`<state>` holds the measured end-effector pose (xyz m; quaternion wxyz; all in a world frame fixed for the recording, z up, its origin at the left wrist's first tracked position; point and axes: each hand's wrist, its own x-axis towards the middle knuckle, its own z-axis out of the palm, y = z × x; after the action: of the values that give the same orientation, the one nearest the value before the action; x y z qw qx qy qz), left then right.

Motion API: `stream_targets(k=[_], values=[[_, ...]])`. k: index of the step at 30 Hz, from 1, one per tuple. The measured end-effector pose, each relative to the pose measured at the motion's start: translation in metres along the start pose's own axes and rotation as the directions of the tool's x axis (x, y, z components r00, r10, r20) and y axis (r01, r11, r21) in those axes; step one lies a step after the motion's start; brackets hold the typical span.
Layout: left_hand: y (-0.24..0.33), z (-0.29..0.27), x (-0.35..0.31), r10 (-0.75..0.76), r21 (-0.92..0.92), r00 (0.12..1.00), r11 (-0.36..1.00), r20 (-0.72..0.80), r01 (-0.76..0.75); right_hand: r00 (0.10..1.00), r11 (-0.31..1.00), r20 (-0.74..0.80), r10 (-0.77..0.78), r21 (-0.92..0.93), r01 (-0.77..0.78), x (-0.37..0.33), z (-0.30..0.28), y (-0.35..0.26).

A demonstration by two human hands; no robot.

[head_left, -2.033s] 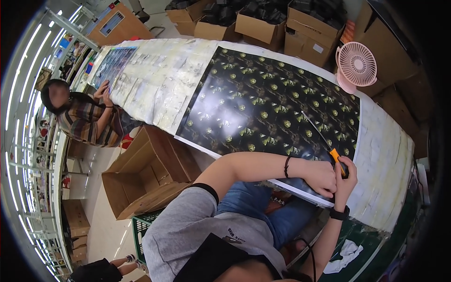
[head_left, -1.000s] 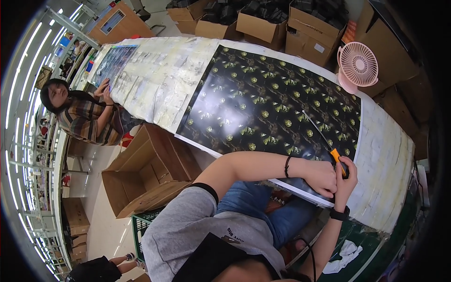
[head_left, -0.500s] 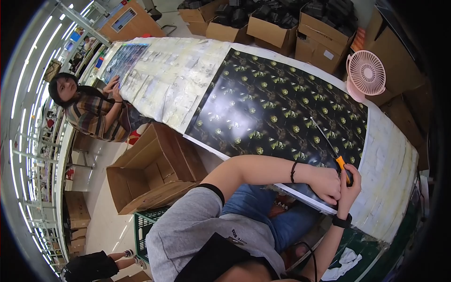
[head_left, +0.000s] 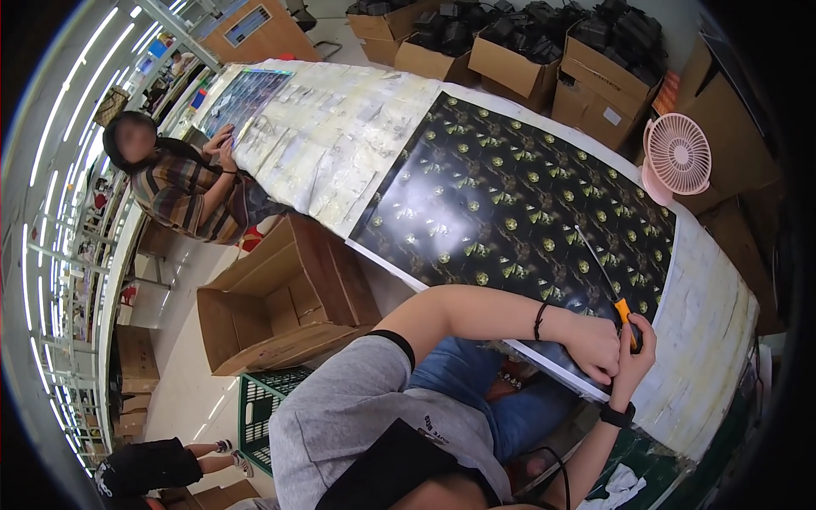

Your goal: Assembling a black electrical box with internal wiring and cutting patterned film for application.

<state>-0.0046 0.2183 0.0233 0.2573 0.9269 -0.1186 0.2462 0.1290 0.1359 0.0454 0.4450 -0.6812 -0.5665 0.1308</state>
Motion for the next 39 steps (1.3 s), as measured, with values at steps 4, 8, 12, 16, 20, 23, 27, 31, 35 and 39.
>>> stream_targets(k=[4,8,12,16,20,23,27,31,35,39], values=[[-0.001,0.005,0.002,0.018,-0.023,1.000,1.000,-0.008,-0.019,1.000,1.000,-0.012,-0.009,-0.023,0.008,-0.001,-0.003,-0.003],[0.001,0.000,0.002,0.018,-0.021,1.000,1.000,-0.013,-0.018,1.000,1.000,-0.019,-0.009,-0.007,0.009,0.001,-0.002,-0.005],[0.000,-0.002,0.000,0.016,-0.008,1.000,1.000,0.008,-0.016,0.999,0.999,-0.024,-0.042,-0.021,0.042,0.002,-0.001,-0.008],[0.000,-0.004,0.003,0.016,0.000,1.000,1.000,0.015,-0.016,0.999,0.999,-0.034,-0.041,-0.025,0.040,0.003,-0.004,-0.008],[0.002,-0.008,0.002,-0.018,0.012,1.000,1.000,0.026,0.017,0.996,0.998,-0.058,-0.066,-0.017,0.065,0.004,-0.001,-0.008],[0.001,-0.009,0.005,-0.002,-0.001,1.000,1.000,0.031,0.002,0.996,0.997,-0.045,-0.071,-0.046,0.069,0.003,-0.004,-0.006],[0.002,-0.011,0.007,0.001,-0.004,1.000,1.000,0.031,-0.001,0.997,0.997,-0.051,-0.065,-0.040,0.063,0.003,-0.005,-0.008],[0.001,-0.009,0.005,0.000,0.001,0.999,1.000,0.045,0.000,0.995,0.998,-0.079,-0.054,-0.020,0.053,0.003,-0.003,-0.009],[0.001,-0.011,0.008,0.009,-0.004,0.999,1.000,0.031,-0.009,0.994,0.996,-0.082,-0.070,-0.053,0.066,0.004,-0.005,-0.007],[0.003,-0.012,0.010,-0.017,-0.004,0.999,1.000,0.047,0.017,0.996,0.997,-0.069,-0.062,-0.049,0.059,0.004,-0.007,-0.008]])
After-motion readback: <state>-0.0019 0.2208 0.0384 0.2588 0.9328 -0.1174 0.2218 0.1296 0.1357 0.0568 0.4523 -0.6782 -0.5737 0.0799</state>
